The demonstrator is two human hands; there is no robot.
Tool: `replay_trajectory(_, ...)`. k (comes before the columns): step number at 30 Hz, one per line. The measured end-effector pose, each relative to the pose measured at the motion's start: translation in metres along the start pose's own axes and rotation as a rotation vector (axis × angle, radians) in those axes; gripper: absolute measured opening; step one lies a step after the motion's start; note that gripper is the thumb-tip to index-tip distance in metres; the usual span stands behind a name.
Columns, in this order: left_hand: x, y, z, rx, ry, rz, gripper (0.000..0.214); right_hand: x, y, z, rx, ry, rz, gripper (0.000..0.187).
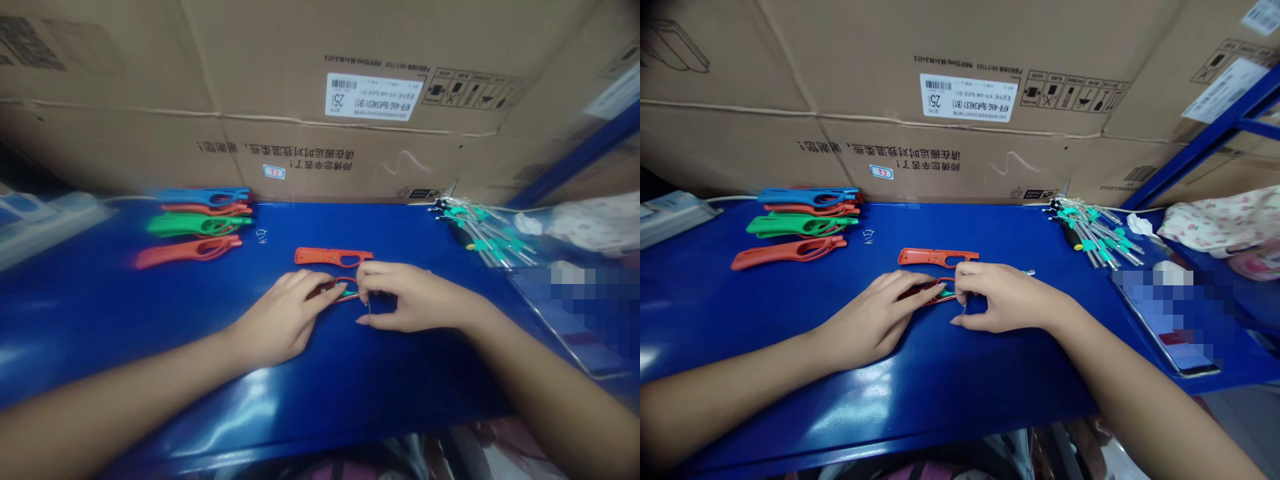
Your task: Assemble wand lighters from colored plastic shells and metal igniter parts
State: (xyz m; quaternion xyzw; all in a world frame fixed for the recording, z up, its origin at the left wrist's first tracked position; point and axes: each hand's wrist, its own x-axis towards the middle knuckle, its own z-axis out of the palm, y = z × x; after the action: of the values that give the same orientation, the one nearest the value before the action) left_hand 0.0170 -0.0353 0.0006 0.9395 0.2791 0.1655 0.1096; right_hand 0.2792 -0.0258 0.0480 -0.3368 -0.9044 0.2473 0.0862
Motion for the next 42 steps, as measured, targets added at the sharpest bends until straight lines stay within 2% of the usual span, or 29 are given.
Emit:
replay_trajectory(15,-0.0016,0.003,0.0003,0.045,0.003,0.035,0.056,-0.0004,-0.0016,0.0019,0.0,0.034,-0.038,0.033)
replay_trajectory(20,-0.0025,0.0012,0.0031,-0.04,0.078,0.012,0.047,0.0025,0.0038,0.0064,0.002,0.08,-0.047,0.02)
replay_trajectory(25,-0.0017,0.0018,0.0025,-0.094,0.073,-0.022,0.039,0.0024,0.0071,0.0074,-0.049,0.054,-0.043,0.004)
replay_trajectory(32,-0.0017,0.0018,0.0014,-0.082,0.021,-0.047,0.042,0.0022,0.0059,0.0062,-0.097,0.044,-0.035,0.004)
replay_trajectory(42,-0.0009,0.0031,0.0004,-0.081,0.035,-0.043,0.039,0.0036,0.0044,0.0055,-0.108,0.06,-0.052,0.009)
